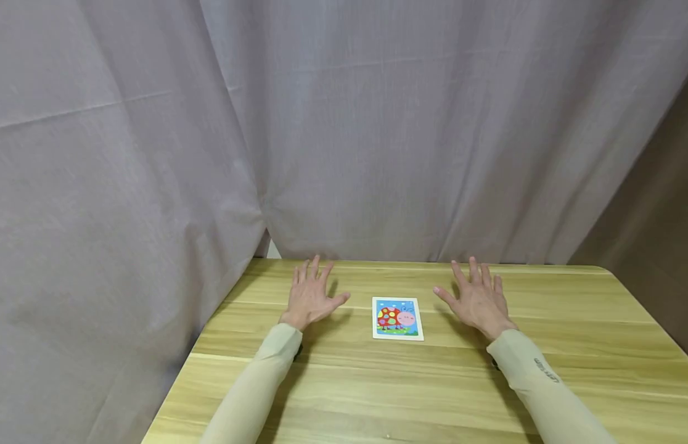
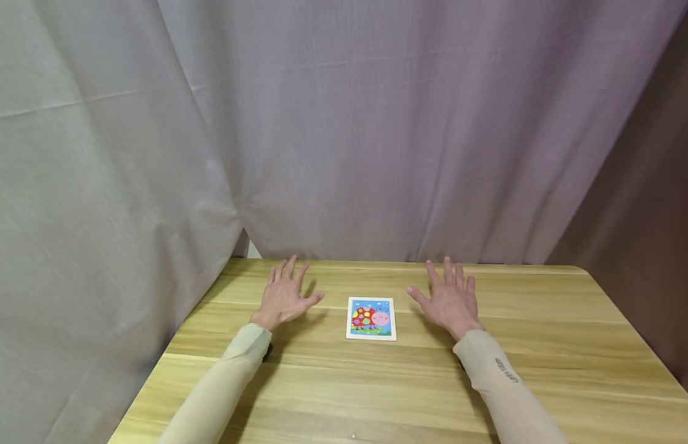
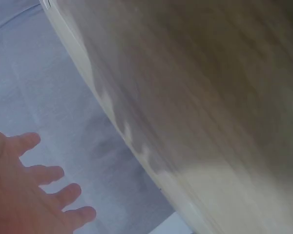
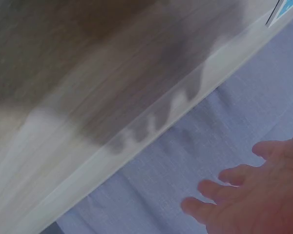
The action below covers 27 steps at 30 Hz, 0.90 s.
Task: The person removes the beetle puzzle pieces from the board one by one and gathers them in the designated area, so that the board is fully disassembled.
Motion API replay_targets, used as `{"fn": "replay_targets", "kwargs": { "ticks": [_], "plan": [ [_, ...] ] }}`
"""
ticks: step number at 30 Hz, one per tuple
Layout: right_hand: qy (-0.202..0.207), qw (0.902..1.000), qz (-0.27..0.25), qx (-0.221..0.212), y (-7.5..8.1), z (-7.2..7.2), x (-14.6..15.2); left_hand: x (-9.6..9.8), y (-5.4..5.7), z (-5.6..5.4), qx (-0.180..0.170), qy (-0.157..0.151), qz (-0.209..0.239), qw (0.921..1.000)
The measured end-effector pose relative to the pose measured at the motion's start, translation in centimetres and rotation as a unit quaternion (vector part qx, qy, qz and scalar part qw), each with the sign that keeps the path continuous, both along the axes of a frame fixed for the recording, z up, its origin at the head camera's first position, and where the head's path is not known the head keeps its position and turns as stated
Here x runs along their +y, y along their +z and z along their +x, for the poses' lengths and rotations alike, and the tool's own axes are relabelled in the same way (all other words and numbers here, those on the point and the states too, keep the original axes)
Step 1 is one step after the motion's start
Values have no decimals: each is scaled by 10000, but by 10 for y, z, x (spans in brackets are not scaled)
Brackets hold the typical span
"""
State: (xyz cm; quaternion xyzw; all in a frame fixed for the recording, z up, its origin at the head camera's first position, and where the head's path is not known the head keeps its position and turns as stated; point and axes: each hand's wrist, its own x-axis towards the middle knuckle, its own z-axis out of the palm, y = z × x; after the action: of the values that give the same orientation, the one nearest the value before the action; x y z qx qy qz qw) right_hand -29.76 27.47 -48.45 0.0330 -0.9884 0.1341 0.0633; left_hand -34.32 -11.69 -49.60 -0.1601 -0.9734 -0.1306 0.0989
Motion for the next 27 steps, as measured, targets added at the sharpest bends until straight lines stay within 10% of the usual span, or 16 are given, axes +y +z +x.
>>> {"fn": "replay_targets", "kwargs": {
  "ticks": [27],
  "plan": [
    [511, 9942, -940, -88, 4, 15, -36, 41, 13, 19, -449, -390, 688, 9959]
  ]
}}
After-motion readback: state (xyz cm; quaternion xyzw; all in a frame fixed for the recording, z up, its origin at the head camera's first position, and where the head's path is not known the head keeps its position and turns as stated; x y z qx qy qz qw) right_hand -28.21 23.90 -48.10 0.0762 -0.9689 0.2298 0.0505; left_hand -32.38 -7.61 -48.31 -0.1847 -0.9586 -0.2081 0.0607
